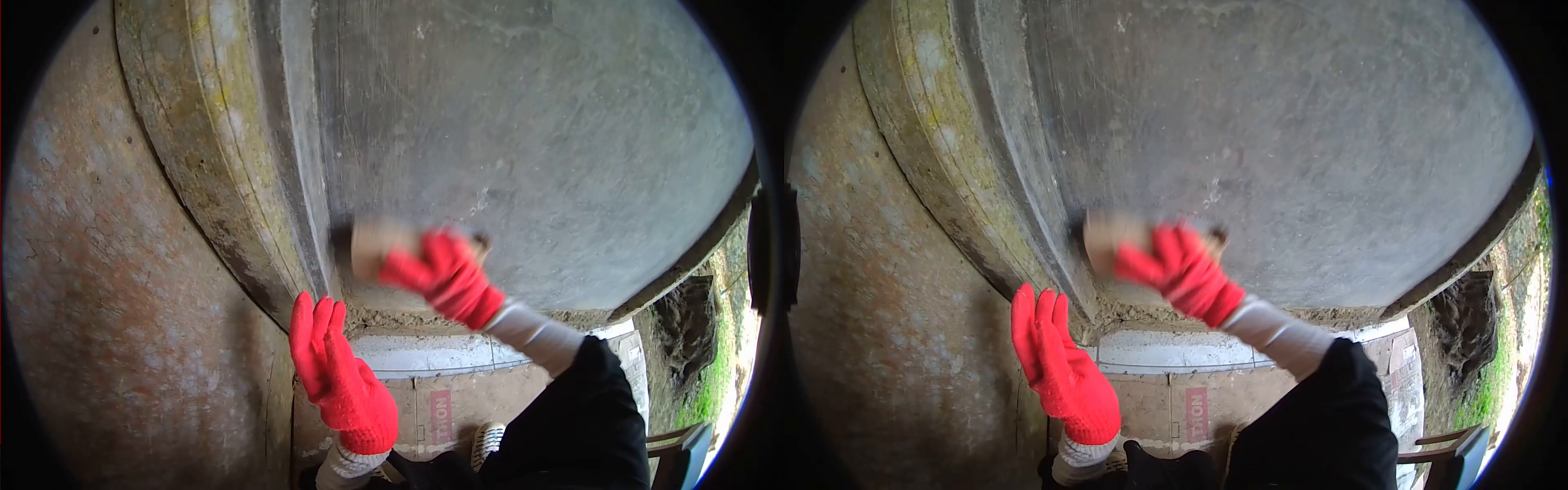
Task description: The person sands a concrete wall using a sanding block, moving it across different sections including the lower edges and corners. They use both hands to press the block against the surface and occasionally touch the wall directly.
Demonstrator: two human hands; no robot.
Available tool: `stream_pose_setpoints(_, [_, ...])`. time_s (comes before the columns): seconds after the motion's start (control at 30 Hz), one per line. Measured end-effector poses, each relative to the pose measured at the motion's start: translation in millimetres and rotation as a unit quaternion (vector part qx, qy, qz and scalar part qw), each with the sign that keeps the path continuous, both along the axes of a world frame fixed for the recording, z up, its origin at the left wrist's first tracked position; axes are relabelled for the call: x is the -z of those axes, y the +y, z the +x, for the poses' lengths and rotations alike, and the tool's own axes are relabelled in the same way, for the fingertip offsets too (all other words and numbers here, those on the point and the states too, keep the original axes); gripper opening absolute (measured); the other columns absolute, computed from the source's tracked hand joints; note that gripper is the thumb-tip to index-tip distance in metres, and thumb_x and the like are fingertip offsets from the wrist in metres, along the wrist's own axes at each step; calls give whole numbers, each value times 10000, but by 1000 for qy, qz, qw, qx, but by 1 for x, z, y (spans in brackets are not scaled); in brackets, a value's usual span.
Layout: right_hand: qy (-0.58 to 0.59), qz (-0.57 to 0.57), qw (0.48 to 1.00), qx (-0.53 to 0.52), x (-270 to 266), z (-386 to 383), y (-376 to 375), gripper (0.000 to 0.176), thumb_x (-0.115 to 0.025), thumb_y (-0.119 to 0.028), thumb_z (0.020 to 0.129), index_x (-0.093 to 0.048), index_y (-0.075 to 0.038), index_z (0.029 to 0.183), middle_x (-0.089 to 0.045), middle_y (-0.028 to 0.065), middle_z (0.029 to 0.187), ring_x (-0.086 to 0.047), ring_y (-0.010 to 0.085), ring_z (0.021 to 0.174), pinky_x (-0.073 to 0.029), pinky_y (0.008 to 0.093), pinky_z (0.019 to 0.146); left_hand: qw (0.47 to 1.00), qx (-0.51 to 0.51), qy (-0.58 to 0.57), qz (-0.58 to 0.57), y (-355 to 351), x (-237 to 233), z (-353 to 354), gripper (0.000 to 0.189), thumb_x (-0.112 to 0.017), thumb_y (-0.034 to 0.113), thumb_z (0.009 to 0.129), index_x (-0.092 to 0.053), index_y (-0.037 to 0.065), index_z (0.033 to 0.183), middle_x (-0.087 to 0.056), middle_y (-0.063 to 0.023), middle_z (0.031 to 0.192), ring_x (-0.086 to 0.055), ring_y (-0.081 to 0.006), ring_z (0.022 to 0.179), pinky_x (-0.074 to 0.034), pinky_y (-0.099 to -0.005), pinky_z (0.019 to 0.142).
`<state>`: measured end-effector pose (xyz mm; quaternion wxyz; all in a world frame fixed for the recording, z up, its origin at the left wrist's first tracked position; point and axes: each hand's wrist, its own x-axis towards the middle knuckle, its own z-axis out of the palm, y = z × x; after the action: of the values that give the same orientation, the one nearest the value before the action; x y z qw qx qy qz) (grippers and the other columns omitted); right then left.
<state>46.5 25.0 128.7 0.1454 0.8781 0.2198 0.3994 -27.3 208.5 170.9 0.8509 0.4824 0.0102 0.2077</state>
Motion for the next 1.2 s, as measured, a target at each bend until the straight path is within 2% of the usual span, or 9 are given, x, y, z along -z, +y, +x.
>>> stream_pose_setpoints(0.07, [28, -228, 971, -62, 116, 4, -38, 657, -581, -214, 781, -348, -238, 1396, -472, 156, 1169, -516, 310, 984, -453, 490, 859, 1000, 2, -5, 20, 3, 7, 0, 431, -448, 145, 925, -405, 15, 1334, -447, -142, 1342, -477, -275, 1211, -360, -302, 974])
stream_pose_setpoints(0.13, [14, -231, 968, -93, 87, 1, -34, 431, -646, -218, 740, -566, -255, 1162, -527, 98, 924, -553, 266, 834, -480, 383, 650, 954, -77, -101, 271, 7, 22, 3, 407, -414, 120, 932, -404, -16, 1315, -403, -149, 1372, -471, -286, 1210, -373, -342, 997])
stream_pose_setpoints(0.23, [-54, 109, 992, -23, 15, -4, -11, 550, -717, -241, 708, -556, -242, 1233, -474, 46, 1160, -518, 284, 861, -467, 424, 657, 962, -71, -105, 243, -3, 26, 7, 373, -384, 112, 943, -425, -60, 1272, -369, -164, 1388, -473, -307, 1196, -392, -391, 1010])
stream_pose_setpoints(0.33, [-191, -2, 981, -30, -18, 2, -7, 527, -728, -258, 702, -572, -254, 1206, -471, 73, 1130, -513, 278, 804, -449, 414, 611, 964, -80, -129, 217, -13, 28, 12, 370, -365, 129, 955, -434, -81, 1252, -371, -181, 1379, -471, -325, 1188, -405, -420, 1006])
stream_pose_setpoints(0.5, [-93, -163, 978, -96, 109, 2, -29, 527, -722, -242, 690, -557, -262, 1190, -509, 157, 1023, -551, 308, 832, -493, 410, 715, 957, -72, -149, 238, -9, 30, 7, 398, -349, 159, 968, -406, -105, 1261, -366, -194, 1377, -466, -336, 1185, -415, -459, 996])
stream_pose_setpoints(0.73, [-9, 127, 992, -21, 35, 3, 2, 553, -590, -210, 788, -451, -225, 1323, -482, 180, 1076, -526, 316, 895, -498, 406, 726, 980, -53, -106, 162, -3, 22, 4, 378, -317, 158, 996, -451, -6, 1309, -326, -219, 1420, -446, -345, 1224, -405, -471, 1016])
stream_pose_setpoints(0.87, [-64, -244, 967, -32, 152, 9, -27, 572, -636, -316, 798, -445, -293, 1337, -485, 130, 1134, -537, 292, 907, -485, 427, 829, 968, -47, -147, 196, -3, 25, 1, 381, -300, 144, 991, -451, -13, 1304, -315, -223, 1423, -445, -354, 1221, -408, -484, 1012])
stream_pose_setpoints(1.13, [-147, -23, 988, -26, 19, 7, 3, 532, -759, -338, 692, -579, -285, 1191, -466, 98, 1152, -525, 281, 865, -490, 424, 731, 949, -76, -152, 264, 0, 31, 7, 382, -271, 71, 978, -440, -20, 1308, -301, -229, 1428, -444, -361, 1223, -414, -486, 1006])
stream_pose_setpoints(1.2, [-92, 66, 993, -36, 72, 4, 4, 542, -713, -243, 715, -555, -273, 1232, -458, 87, 1192, -530, 291, 894, -483, 426, 748, 952, -70, -154, 255, 0, 30, 4, 383, -273, 60, 975, -435, -13, 1315, -299, -231, 1428, -442, -363, 1224, -413, -483, 1008])
